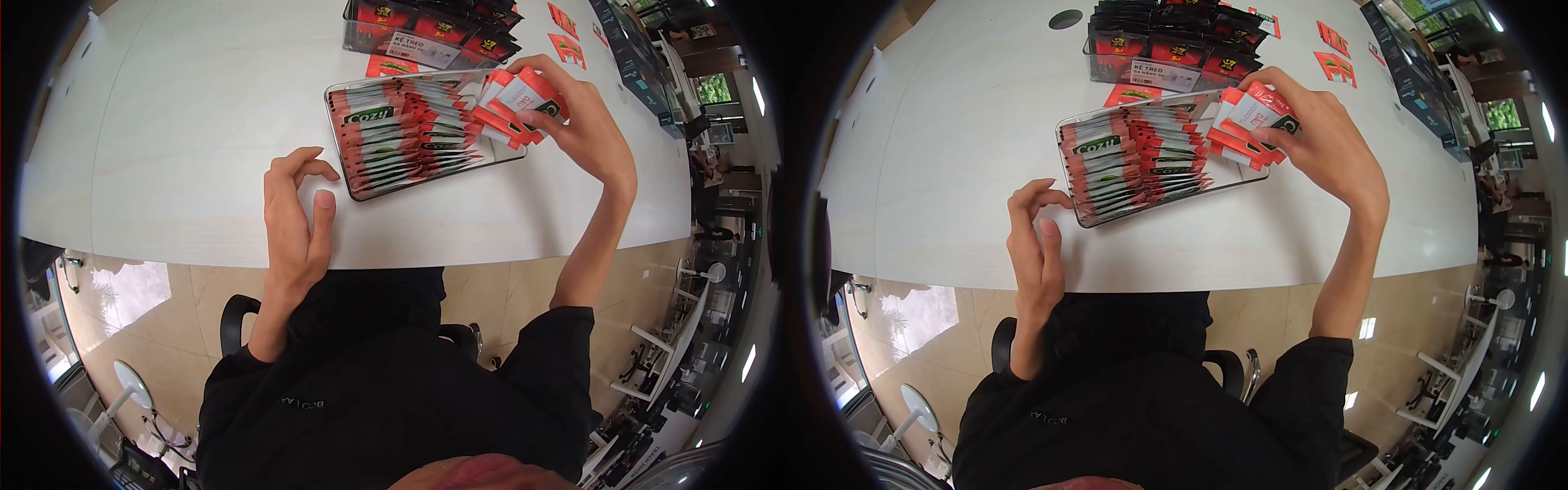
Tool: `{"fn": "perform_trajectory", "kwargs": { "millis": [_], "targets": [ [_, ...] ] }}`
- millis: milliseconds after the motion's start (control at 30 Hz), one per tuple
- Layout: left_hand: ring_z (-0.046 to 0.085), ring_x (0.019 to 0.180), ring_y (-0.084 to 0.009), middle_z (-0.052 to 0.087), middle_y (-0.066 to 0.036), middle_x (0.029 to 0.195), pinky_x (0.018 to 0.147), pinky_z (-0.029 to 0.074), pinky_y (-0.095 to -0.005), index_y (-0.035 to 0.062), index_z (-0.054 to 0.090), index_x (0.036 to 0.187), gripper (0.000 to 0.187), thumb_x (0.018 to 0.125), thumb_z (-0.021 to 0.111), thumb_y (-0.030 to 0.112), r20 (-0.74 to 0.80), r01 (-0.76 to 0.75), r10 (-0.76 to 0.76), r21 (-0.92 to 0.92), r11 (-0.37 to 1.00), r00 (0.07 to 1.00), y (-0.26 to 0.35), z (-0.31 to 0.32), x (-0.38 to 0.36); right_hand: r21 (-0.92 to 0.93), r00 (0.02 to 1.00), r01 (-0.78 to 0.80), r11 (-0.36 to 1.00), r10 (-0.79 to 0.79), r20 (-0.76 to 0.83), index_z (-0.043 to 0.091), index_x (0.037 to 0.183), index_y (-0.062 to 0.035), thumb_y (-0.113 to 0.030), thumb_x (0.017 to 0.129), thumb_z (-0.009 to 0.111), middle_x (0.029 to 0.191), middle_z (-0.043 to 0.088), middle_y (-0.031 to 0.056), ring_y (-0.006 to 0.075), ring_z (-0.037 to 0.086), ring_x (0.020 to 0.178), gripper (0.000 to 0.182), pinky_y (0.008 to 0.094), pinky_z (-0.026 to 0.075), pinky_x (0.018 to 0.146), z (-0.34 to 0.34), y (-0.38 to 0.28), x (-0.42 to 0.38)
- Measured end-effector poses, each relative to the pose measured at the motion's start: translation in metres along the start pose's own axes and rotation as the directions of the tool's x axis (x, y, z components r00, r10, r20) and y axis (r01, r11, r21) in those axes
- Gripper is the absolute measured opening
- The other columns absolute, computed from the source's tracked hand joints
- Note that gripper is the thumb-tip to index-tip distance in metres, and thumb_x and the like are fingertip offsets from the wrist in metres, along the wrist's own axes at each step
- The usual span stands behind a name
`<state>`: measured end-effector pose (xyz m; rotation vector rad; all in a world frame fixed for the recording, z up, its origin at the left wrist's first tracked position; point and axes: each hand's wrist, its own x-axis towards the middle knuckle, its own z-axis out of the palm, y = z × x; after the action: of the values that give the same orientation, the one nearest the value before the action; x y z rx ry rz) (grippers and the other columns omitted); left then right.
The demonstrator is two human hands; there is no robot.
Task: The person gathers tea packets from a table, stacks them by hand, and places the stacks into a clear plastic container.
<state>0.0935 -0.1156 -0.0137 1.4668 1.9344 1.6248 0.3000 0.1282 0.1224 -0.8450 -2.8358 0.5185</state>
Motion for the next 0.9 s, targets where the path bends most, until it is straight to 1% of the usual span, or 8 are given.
{"fn": "perform_trajectory", "kwargs": {
  "millis": [200, 400, 467, 567, 667, 800, 867, 900],
  "targets": [
    [0.053, 0.101, -0.0259, 0.064, -0.014, 0.100, 0.098, 0.039, -0.0382, -0.0050, 0.048, 0.130, 0.040, 0.105, 0.047, 0.027, -0.006, 0.008, -0.008, 0.008, 1.000, 1.000, 0.002, 0.000, 0.001, 0.114, 0.992, -0.089, 0.989, 0.099, -0.084, 0.057, 0.115, -0.0045, -0.005, 0.083, 0.076, 0.080, 0.066, 0.0146, 0.0268, 0.055, 0.067, 0.037, 0.0359, 0.046, 0.065, 0.000, 0.002, -0.003],
    [0.054, 0.100, -0.0250, 0.064, -0.014, 0.099, 0.098, 0.040, -0.0370, -0.0053, 0.048, 0.130, 0.039, 0.104, 0.049, 0.025, -0.009, 0.019, -0.020, -0.021, 1.000, 1.000, 0.002, 0.001, 0.000, 0.079, 0.990, -0.103, 0.992, 0.110, -0.093, 0.064, 0.108, -0.0039, -0.004, 0.080, 0.077, 0.094, 0.070, 0.0138, 0.0274, 0.062, 0.079, 0.031, 0.0372, 0.050, 0.073, 0.001, 0.000, -0.003],
    [0.055, 0.100, -0.0246, 0.064, -0.015, 0.099, 0.098, 0.040, -0.0367, -0.0054, 0.048, 0.130, 0.039, 0.104, 0.049, 0.025, -0.013, 0.026, -0.026, -0.023, 0.999, 1.000, 0.003, 0.001, 0.001, -0.163, 0.993, -0.003, 0.987, -0.016, -0.116, 0.067, 0.112, -0.0068, -0.003, 0.077, 0.075, 0.109, 0.070, 0.0112, 0.0281, 0.064, 0.098, 0.036, 0.0401, 0.050, 0.083, 0.008, 0.008, -0.002],
    [0.056, 0.100, -0.0243, 0.064, -0.014, 0.099, 0.098, 0.040, -0.0371, -0.0051, 0.048, 0.130, 0.040, 0.104, 0.049, 0.025, -0.013, 0.029, -0.030, -0.006, 1.000, 0.999, 0.002, 0.000, 0.001, -0.323, 0.982, 0.101, 0.941, -0.146, -0.118, 0.068, 0.113, -0.0097, -0.002, 0.075, 0.075, 0.112, 0.069, 0.0089, 0.0288, 0.062, 0.107, 0.038, 0.0431, 0.049, 0.088, 0.011, -0.004, 0.001],
    [0.056, 0.101, -0.0242, 0.064, -0.014, 0.099, 0.099, 0.040, -0.0373, -0.0046, 0.048, 0.130, 0.040, 0.104, 0.050, 0.026, -0.015, 0.029, -0.029, -0.009, 1.000, 0.999, 0.003, 0.002, 0.002, -0.328, 0.991, 0.131, 0.936, -0.132, 0.017, 0.069, 0.112, -0.0110, -0.001, 0.075, 0.074, 0.106, 0.068, 0.0079, 0.0292, 0.062, 0.100, 0.039, 0.0434, 0.049, 0.086, 0.009, -0.011, 0.008],
    [0.056, 0.101, -0.0241, 0.064, -0.014, 0.099, 0.099, 0.041, -0.0373, -0.0042, 0.049, 0.130, 0.039, 0.104, 0.051, 0.025, -0.014, 0.041, -0.041, -0.004, 0.999, 0.999, 0.003, 0.003, 0.003, -0.309, 0.977, 0.208, 0.928, -0.214, 0.014, 0.066, 0.119, -0.0124, -0.001, 0.074, 0.074, 0.101, 0.066, 0.0086, 0.0310, 0.061, 0.095, 0.047, 0.0433, 0.048, 0.084, 0.022, -0.005, 0.010],
    [0.056, 0.101, -0.0242, 0.065, -0.013, 0.099, 0.099, 0.041, -0.0373, -0.0040, 0.049, 0.129, 0.038, 0.103, 0.053, 0.023, -0.018, 0.032, -0.033, -0.022, 0.999, 0.999, 0.002, 0.003, 0.002, -0.364, 0.998, 0.056, 0.930, -0.042, 0.047, 0.056, 0.127, -0.0145, -0.004, 0.071, 0.080, 0.101, 0.068, 0.0114, 0.0343, 0.062, 0.092, 0.062, 0.0437, 0.049, 0.083, 0.028, -0.016, 0.010],
    [0.056, 0.101, -0.0242, 0.065, -0.013, 0.099, 0.099, 0.041, -0.0373, -0.0040, 0.049, 0.129, 0.038, 0.103, 0.053, 0.023, -0.019, 0.033, -0.033, -0.022, 0.999, 0.999, 0.002, 0.003, 0.002, -0.364, 0.998, 0.057, 0.929, -0.043, 0.048, 0.056, 0.127, -0.0145, -0.004, 0.071, 0.080, 0.101, 0.068, 0.0114, 0.0343, 0.062, 0.092, 0.062, 0.0437, 0.049, 0.083, 0.031, -0.016, 0.010]
  ]
}}
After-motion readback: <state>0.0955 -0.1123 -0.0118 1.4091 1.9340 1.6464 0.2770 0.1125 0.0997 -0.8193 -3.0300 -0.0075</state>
